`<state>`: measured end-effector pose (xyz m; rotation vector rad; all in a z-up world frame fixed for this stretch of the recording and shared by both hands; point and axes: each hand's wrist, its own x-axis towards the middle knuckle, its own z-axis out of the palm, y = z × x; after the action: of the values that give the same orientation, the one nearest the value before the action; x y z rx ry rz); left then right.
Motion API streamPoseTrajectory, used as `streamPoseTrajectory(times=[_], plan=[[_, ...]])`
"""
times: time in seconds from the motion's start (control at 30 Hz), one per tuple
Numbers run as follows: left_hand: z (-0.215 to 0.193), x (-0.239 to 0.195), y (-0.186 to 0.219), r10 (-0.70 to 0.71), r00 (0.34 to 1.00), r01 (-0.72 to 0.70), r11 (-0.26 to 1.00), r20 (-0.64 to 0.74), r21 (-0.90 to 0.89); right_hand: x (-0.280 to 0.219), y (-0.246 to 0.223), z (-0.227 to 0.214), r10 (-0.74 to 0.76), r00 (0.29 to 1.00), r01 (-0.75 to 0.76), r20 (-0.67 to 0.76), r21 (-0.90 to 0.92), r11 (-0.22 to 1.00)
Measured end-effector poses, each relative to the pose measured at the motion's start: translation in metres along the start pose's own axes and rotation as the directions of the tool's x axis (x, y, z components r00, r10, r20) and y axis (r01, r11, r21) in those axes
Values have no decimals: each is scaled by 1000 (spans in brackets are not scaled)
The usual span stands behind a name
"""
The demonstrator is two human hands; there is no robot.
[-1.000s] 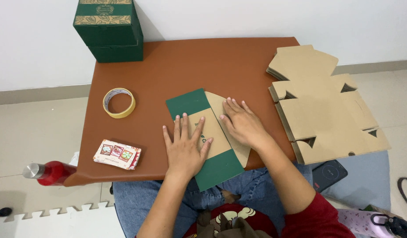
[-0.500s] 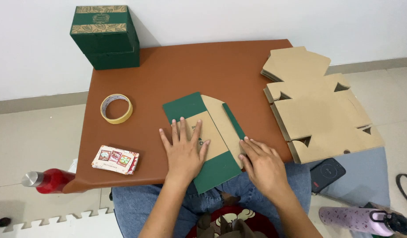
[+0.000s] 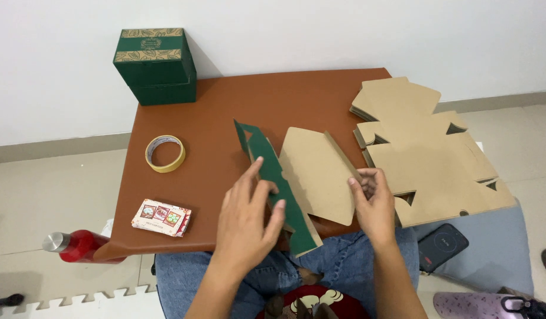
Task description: The person assembles a flat cardboard box by folding its sides and tucking the flaps into place. They then place a small packet inside the box and close the lid. The person repeats this process with a second box.
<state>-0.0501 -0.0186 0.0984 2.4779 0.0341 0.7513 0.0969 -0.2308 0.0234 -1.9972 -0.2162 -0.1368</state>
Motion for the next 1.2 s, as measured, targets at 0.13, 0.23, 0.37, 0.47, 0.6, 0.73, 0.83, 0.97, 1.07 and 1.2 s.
streamPoseTrajectory(times=[0.13,0.23,0.37,0.47,0.6,0.73,0.83,0.97,1.07,1.2], plan=[[-21,-13,-16,-302,930,330,937,207,-112,2,-24,-17,38,994,-56,105,180,982],[-7,-29,-42,-377,891,434,871,252,-231,-6,-43,-13,18,999,-21,40,84,996],[27,-48,-69,-333,923,343,939,191,-23,-22,-56,15,-368,902,370,227,38,928],[41,-57,-77,-172,979,154,975,108,158,-32,-58,32,-444,708,543,550,-20,840],[48,-60,-82,-53,997,31,951,62,307,-31,-37,38,-197,516,619,834,-203,759],[52,-62,-86,-40,997,15,934,62,357,-15,-27,42,-160,522,628,838,-251,737],[52,-61,-86,-31,998,14,940,45,340,8,-40,49,-22,500,549,866,-298,781],[53,-63,-87,-16,1000,9,925,13,379,43,-49,71,49,503,435,863,-301,849],[56,-65,-88,-12,1000,8,922,6,387,62,-50,84,56,514,387,856,-290,875],[56,-66,-86,-8,1000,5,911,5,411,56,-64,76,26,519,378,854,-257,890]])
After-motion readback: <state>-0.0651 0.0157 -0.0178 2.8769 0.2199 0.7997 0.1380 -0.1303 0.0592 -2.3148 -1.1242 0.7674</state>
